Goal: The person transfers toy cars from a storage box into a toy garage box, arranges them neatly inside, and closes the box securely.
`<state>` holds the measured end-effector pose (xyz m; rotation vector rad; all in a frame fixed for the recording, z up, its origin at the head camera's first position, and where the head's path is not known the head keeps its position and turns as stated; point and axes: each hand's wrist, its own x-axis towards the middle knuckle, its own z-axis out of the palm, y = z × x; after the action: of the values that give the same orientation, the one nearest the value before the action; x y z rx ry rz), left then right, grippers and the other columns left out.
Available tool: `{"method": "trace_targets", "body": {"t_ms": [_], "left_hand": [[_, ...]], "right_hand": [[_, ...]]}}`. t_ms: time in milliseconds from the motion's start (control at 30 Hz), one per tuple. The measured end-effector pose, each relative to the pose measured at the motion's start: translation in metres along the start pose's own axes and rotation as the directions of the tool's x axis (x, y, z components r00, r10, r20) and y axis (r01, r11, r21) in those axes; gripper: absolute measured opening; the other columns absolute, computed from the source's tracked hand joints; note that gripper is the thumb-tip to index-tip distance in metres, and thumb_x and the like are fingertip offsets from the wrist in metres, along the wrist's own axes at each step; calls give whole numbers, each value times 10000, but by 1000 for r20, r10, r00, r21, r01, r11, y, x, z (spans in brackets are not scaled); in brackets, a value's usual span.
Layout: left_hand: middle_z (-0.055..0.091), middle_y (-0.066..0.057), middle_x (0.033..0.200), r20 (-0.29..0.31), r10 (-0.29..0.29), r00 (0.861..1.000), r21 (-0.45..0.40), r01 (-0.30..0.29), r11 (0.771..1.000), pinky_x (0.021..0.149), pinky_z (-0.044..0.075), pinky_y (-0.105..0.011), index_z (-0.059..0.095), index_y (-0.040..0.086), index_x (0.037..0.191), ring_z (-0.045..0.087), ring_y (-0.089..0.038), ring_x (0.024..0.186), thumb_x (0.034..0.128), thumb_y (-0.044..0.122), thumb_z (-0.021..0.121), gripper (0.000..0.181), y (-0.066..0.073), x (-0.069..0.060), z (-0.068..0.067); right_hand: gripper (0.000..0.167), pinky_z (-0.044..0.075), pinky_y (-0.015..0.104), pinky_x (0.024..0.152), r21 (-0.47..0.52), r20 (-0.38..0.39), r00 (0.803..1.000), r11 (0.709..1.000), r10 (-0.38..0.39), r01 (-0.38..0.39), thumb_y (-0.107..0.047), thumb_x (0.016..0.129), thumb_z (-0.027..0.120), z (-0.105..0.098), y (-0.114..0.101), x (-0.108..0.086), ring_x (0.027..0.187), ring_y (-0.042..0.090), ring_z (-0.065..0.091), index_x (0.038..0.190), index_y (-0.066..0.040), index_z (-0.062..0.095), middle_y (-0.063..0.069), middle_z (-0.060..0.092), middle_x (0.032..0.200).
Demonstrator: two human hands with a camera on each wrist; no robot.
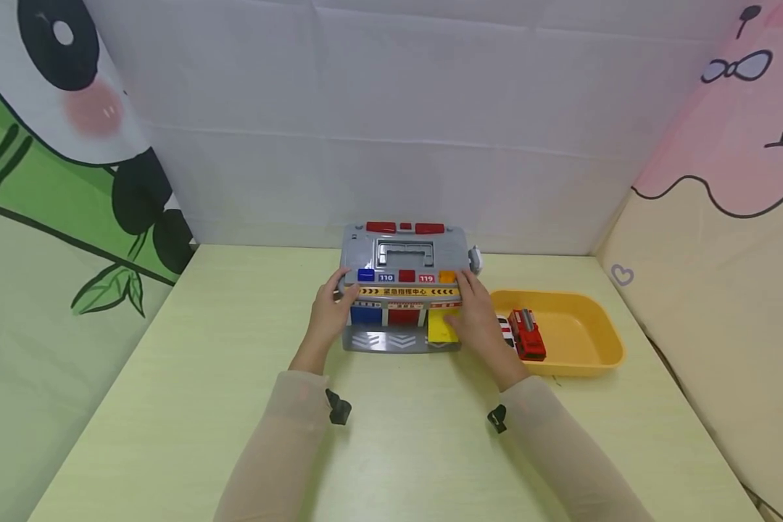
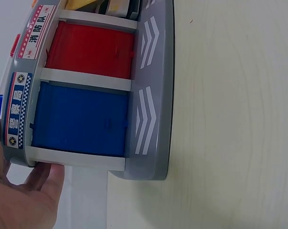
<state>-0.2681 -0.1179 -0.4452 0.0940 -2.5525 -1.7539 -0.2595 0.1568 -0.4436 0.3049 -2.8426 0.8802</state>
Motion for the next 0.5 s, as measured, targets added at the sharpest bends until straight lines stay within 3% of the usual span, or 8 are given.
{"method": "trace_targets", "body": {"t_ms": [333, 500], "left_hand": [[376, -200, 1419, 17, -8, 1000, 8, 8, 1000, 974, 425, -539, 393, 242, 1479, 449, -371, 1244, 1011, 385, 507, 502, 0, 0, 0], [376, -211, 1415, 19, -3, 1000, 9, 3, 1000, 984, 418, -537, 383, 224, 1487, 447, -379, 1246, 1011, 373, 503, 513, 2, -1, 1]], "right_hand": [[872, 343, 442, 1078, -20, -173, 981, 996, -92, 90, 13, 789, 793, 24, 10, 3, 1346, 352, 288, 1488, -15, 271, 173, 247, 1514], [867, 359, 437, 1070, -68, -206, 974, 995, -91, 79, -22, 790, 803, 25, 11, 2, 1325, 314, 325, 1488, -55, 291, 132, 283, 1504]]}}
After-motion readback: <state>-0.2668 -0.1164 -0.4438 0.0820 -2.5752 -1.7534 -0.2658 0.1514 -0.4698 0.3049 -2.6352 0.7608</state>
